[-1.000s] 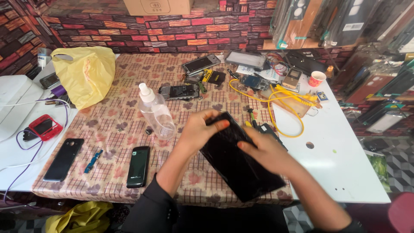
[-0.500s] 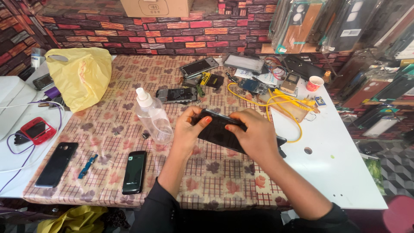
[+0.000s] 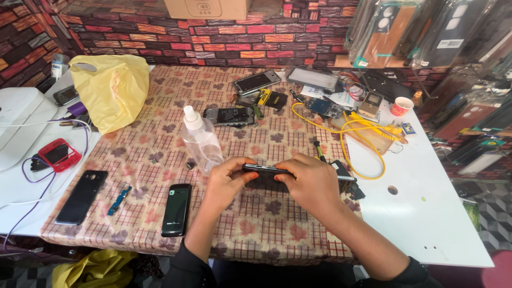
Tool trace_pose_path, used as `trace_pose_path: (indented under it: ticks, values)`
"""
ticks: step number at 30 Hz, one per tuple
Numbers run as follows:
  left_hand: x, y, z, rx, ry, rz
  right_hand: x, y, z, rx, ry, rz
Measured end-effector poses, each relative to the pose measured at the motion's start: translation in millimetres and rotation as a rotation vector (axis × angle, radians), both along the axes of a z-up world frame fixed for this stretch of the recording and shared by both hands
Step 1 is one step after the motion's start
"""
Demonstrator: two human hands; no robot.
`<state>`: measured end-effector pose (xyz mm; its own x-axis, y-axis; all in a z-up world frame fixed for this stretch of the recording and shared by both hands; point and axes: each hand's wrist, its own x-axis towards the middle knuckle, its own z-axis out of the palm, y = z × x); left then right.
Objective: The person uses a yellow plastic pry tool to separate the battery from the internal frame of a Samsung tablet, then places the back cover on the tablet and presses the edges to secure it. The person then picks up a black smartphone, removes its back cover, and uses a screwdriver to work on the internal components.
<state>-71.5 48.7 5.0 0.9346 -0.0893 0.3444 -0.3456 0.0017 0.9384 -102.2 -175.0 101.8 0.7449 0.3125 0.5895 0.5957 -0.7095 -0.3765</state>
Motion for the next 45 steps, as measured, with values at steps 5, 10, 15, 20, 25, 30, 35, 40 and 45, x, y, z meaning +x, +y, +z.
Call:
trace_pose_path:
  ticks: [5, 10, 15, 20, 25, 30, 35, 40, 45]
  values:
    - [-4.6, -1.5, 1.4, 0.033, -0.043, 0.046, 4.2, 1.0, -1.1, -0.025, 0.014, 0.015]
    - [-4.0, -2.8, 1.7, 0.070, -0.043, 0.069, 6.9, 4.1, -0.2, -0.024, 0.017, 0.031]
    - [-7.8, -1.4, -3.4, -0.002, -0.034, 0.012, 0.7, 6.5, 9.5, -0.072, 0.065, 0.041]
    - [-11.4, -1.4, -3.8, -0.042, -0.027, -0.019, -10.5, 17.5, 16.3, -0.086, -0.040, 0.115]
    - [-19.8, -7.4, 3.9, -0.076, -0.001, 0.027, -8.3, 34.4, 9.5, -0.092, -0.048, 0.100]
    - [-28.6, -12.1, 2.3, -0.058, -0.099, 0.172, 0.4, 33.3, 1.6, -0.024, 0.045, 0.075]
    - [-31.0, -16.5, -8.2, -0.181, -0.064, 0.222, 3.1, 36.0, -1.6, 0.001, 0.050, 0.056]
    - [-29.2, -17.8, -16.6, -0.151, -0.051, 0.295, 4.4, 38.9, -2.8, -0.012, 0.035, 0.029]
    - [-25.9, -17.1, -17.3, -0.204, -0.014, 0.266, 2.5, 37.7, 4.4, -0.035, -0.007, 0.062]
